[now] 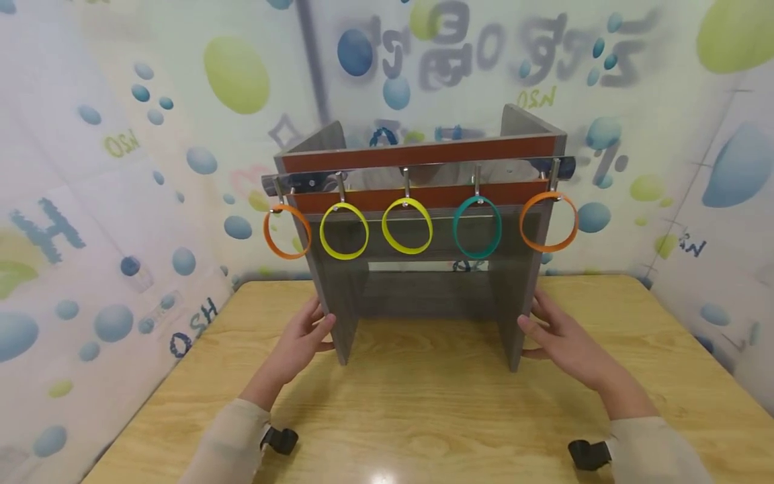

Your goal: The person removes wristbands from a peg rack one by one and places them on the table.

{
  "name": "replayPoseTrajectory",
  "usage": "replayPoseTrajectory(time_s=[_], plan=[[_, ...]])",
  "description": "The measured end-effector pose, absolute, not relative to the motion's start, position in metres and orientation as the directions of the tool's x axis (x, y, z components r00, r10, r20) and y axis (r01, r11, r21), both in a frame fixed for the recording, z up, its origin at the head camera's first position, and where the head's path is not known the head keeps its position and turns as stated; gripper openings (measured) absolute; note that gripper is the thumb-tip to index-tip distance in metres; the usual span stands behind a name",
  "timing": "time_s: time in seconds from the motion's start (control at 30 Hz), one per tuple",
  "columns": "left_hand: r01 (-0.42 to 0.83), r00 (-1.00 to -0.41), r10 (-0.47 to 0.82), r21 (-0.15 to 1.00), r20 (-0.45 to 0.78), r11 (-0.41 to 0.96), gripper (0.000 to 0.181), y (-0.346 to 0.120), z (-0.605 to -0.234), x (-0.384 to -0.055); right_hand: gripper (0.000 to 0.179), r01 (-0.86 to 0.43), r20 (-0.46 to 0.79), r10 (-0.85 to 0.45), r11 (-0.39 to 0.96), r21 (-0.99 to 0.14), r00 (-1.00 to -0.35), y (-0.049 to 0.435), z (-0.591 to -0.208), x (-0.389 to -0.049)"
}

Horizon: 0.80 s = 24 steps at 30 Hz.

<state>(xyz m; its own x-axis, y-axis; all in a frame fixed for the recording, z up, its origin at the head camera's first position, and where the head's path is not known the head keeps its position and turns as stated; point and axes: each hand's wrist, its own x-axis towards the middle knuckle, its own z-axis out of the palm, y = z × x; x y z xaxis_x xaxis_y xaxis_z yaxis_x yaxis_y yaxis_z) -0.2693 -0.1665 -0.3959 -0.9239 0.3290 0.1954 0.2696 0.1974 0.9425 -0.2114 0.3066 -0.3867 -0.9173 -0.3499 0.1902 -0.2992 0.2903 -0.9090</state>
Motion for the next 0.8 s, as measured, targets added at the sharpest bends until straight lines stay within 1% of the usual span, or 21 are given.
replayPoseTrajectory(time_s=[0.13,0.37,0.8], plan=[[0.27,-0.922,0.335,0.942,0.194,0.198,0.068,-0.1647,-0.3945,-0.2691,0.077,-0.272,0.162,-0.352,0.29,-0.918,-0.922,0.3115,-0.3849,-0.2099],[0.263,-0.923,0.331,0.948,0.195,0.177,0.067,-0.1635,-0.3918,-0.2682,0.076,-0.284,0.175,-0.353,0.286,-0.915,-0.919,0.312,-0.3834,-0.2109],[0.244,-0.924,0.341,0.955,0.176,0.169,0.067,-0.1655,-0.3919,-0.2681,0.079,-0.253,0.143,-0.34,0.304,-0.919,-0.929,0.3111,-0.3844,-0.2106]])
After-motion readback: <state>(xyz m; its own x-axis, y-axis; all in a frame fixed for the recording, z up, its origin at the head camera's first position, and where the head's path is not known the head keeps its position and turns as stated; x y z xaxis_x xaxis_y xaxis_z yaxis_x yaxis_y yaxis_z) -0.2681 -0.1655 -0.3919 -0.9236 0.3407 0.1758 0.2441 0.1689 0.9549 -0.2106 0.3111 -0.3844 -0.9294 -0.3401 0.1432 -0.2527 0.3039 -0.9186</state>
